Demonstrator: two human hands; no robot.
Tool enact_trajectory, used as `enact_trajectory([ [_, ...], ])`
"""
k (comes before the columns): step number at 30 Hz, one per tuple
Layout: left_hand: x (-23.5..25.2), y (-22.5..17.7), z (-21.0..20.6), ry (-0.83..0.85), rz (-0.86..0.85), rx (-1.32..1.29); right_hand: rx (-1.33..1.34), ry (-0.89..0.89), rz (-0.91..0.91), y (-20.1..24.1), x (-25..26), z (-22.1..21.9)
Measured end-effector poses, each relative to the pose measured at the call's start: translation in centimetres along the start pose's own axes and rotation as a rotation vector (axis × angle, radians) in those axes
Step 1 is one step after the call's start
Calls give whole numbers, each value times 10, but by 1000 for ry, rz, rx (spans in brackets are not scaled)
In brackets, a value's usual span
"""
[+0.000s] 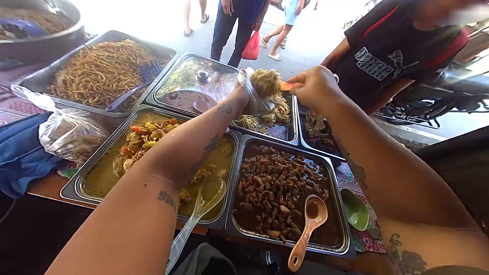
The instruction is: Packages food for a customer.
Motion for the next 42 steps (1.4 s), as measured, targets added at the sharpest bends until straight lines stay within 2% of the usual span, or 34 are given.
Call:
enact_trajectory([
  [3,-3,-2,-5,-2,-17,-55,-328,-51,275,35,-13,-5],
  [5,-10,-5,-6,-7,-19,-44,-415,-95,383,46,-18,8],
  [7,-15,-6,-6,-2,18,-43,-417,-137,312,39,-15,27],
  [9,0,7,-2,17,22,-83,-412,-130,110,16,-7,34],
  [11,8,12,3,2,17,-90,-379,-58,-57,-17,4,15],
  [13,14,10,7,-2,2,-101,-330,-2,-137,-50,12,-24],
  [15,16,6,8,-10,5,-122,-299,6,-147,-72,11,-63],
  [17,17,0,9,-7,-14,-132,-306,11,-124,-80,0,-83],
  [21,11,-15,12,-4,-47,-141,-289,-11,-50,-82,-20,-66],
  [24,8,-18,13,9,-36,-118,-300,-55,-212,-91,-19,-68],
  [26,7,-18,12,29,-31,-137,-286,-11,-286,-90,-23,-83],
  [30,2,-22,11,47,-14,-151,-288,-5,-240,-79,-37,-81],
  [34,-2,-21,10,58,-25,-134,-269,-1,-351,-90,-39,-79],
  [39,-7,-22,14,77,-16,-127,-272,-16,-137,-83,-41,-68],
  [42,-10,-23,15,99,-19,-133,-347,-28,-167,-103,-35,-65],
])
Point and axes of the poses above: each hand's wrist, its own x-axis towards the middle knuckle, its own z-axis out of the back of the hand, y = z × x, the point moved 5 cm from there along x, towards the middle knuckle, and after that the axes turned 13 degrees about x, right-handed, at the moved point
